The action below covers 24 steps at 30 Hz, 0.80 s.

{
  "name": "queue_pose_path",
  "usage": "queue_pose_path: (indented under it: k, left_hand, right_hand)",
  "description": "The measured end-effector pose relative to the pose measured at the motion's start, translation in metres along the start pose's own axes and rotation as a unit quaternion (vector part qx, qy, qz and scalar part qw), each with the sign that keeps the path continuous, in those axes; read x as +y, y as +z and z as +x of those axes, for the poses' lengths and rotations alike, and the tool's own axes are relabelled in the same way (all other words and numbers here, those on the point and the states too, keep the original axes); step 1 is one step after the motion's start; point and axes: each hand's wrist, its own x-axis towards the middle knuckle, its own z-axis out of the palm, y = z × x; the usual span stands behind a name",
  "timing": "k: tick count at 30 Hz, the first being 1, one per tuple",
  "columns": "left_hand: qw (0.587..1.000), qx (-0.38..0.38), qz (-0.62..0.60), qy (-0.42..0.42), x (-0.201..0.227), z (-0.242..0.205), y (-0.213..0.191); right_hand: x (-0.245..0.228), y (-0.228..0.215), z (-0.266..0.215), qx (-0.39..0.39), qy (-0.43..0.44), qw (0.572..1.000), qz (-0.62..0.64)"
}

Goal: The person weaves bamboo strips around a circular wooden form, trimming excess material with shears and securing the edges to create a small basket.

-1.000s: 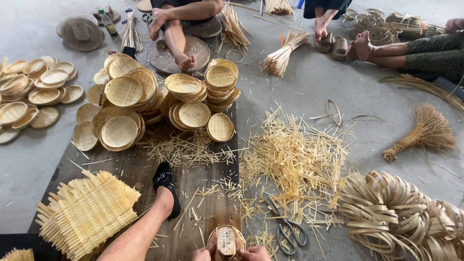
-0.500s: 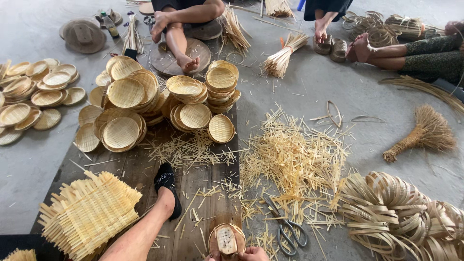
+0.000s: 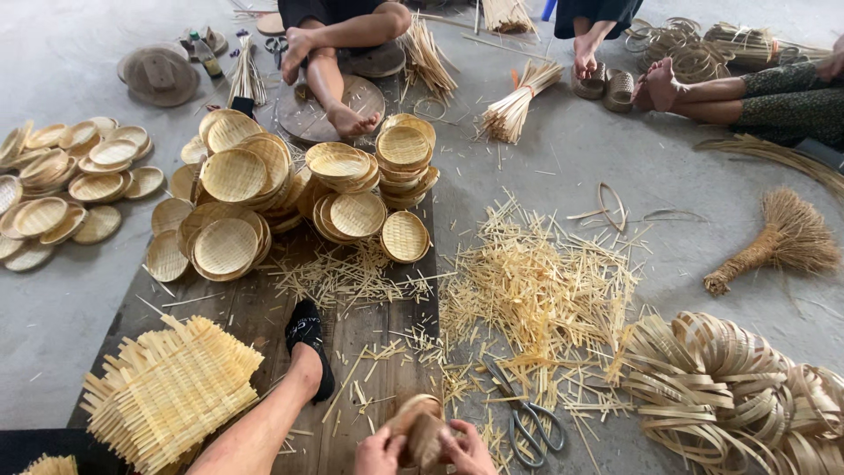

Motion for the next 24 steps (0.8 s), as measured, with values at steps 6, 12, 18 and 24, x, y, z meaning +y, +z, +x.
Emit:
queue_pose_path:
  k: [6,12,18,24]
  left_hand:
    - [0.996,-0.05,0.06,0.036,0.005,0.004,0.017]
    - [0.975,-0.125,0.178,0.038,0.019,-0.002,0.022]
    - [0.966,-0.108,0.156,0.178,0.039,-0.006,0.01]
    - [0.975,-0.096,0.17,0.107,0.024,0.001,0.007]
  right_hand:
    - [0.004,0.009,0.0,0.007,-0.071,0.992,-0.102]
    - [0.018,0.022,-0.002,0.025,-0.007,0.999,0.028]
    - [0.014,0.023,-0.012,0.018,-0.063,0.998,0.005]
    - [-0.005,0.015,-0.037,-0.012,-0.015,0.999,0.026]
